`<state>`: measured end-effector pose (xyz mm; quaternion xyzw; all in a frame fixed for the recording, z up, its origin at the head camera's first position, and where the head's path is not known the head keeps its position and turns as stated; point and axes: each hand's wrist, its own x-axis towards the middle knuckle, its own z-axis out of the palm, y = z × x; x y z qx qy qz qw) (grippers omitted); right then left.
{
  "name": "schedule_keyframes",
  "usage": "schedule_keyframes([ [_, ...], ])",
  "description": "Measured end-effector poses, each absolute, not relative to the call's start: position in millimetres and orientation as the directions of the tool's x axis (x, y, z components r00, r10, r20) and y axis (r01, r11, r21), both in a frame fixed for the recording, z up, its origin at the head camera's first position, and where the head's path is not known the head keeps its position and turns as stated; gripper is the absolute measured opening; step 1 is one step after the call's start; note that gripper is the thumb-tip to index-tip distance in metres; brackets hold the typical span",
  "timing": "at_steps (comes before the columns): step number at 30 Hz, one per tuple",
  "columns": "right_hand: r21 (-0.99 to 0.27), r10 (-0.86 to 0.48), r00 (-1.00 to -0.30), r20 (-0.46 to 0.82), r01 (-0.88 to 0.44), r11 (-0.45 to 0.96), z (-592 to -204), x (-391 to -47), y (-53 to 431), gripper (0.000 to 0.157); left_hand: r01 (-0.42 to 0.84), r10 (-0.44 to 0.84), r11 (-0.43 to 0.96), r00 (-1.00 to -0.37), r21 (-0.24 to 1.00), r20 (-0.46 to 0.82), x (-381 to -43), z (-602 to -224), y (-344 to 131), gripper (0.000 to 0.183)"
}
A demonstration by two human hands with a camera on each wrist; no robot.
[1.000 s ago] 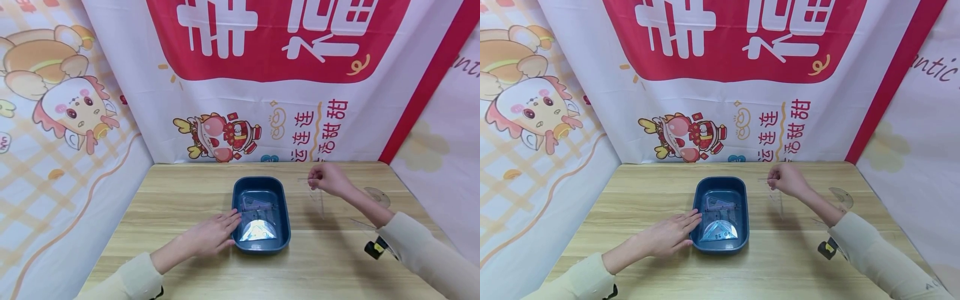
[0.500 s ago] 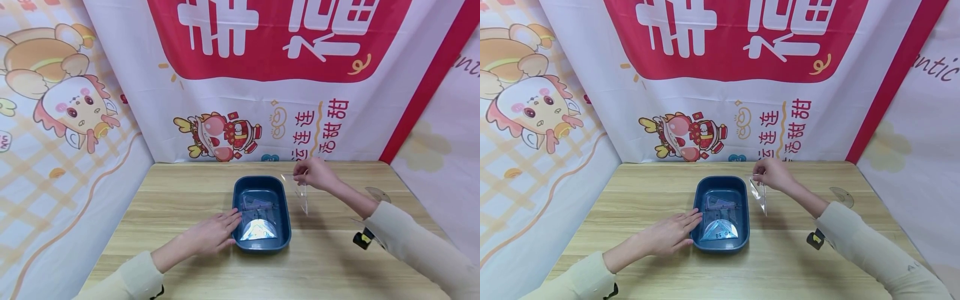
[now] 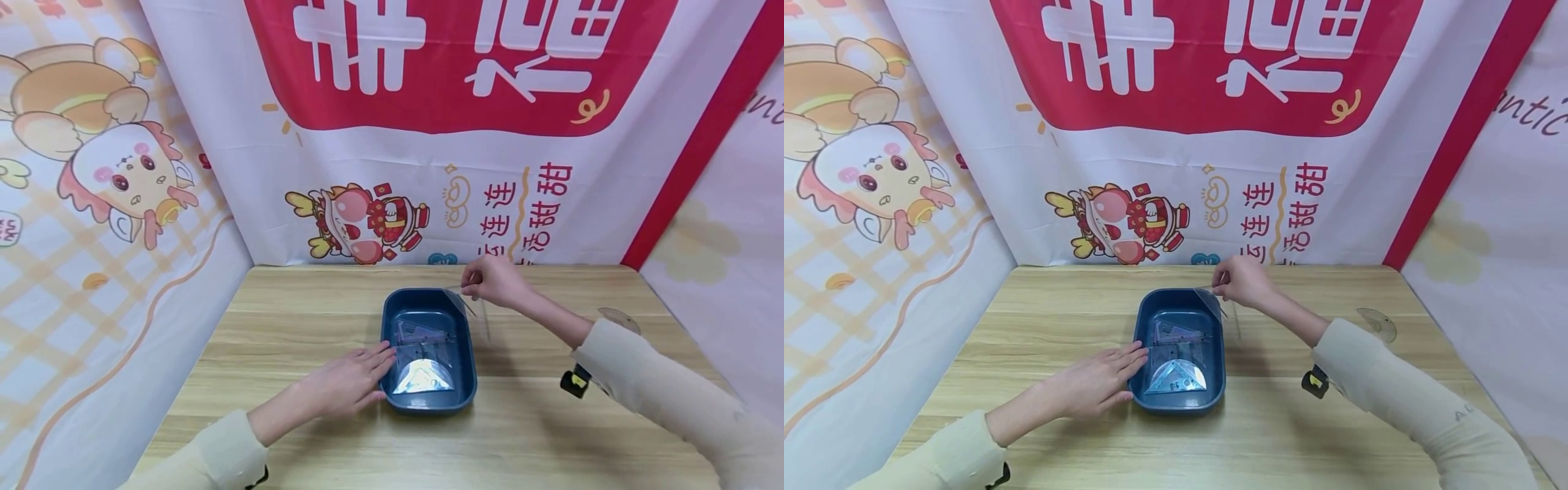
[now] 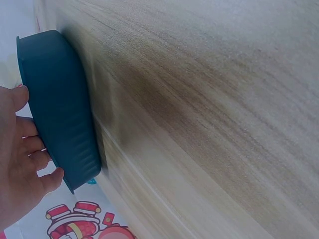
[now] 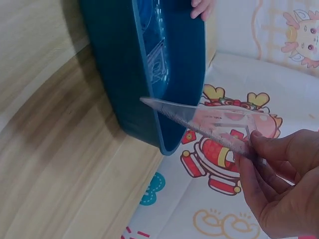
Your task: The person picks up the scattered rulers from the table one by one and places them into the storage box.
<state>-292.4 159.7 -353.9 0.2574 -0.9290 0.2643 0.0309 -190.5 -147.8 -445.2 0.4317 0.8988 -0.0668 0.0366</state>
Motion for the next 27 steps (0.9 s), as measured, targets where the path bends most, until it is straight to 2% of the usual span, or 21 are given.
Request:
schedule_keyframes([
  [17, -0.491, -0.514, -0.849, 0.124, -0.503, 0.712, -359.3, -309.9, 128.7, 0.008, 0.785, 0.775, 0.61, -0.619, -0.106, -0.125, -191.4, -447.6, -149.4, 0.063],
  [27, -0.434, -0.554, -0.826, 0.1, -0.537, 0.723, -359.1, -319.8, 113.6, 0.009, 0.79, 0.781, 0.603, -0.613, -0.112, -0.122, -192.3, -446.3, -149.0, 0.063],
])
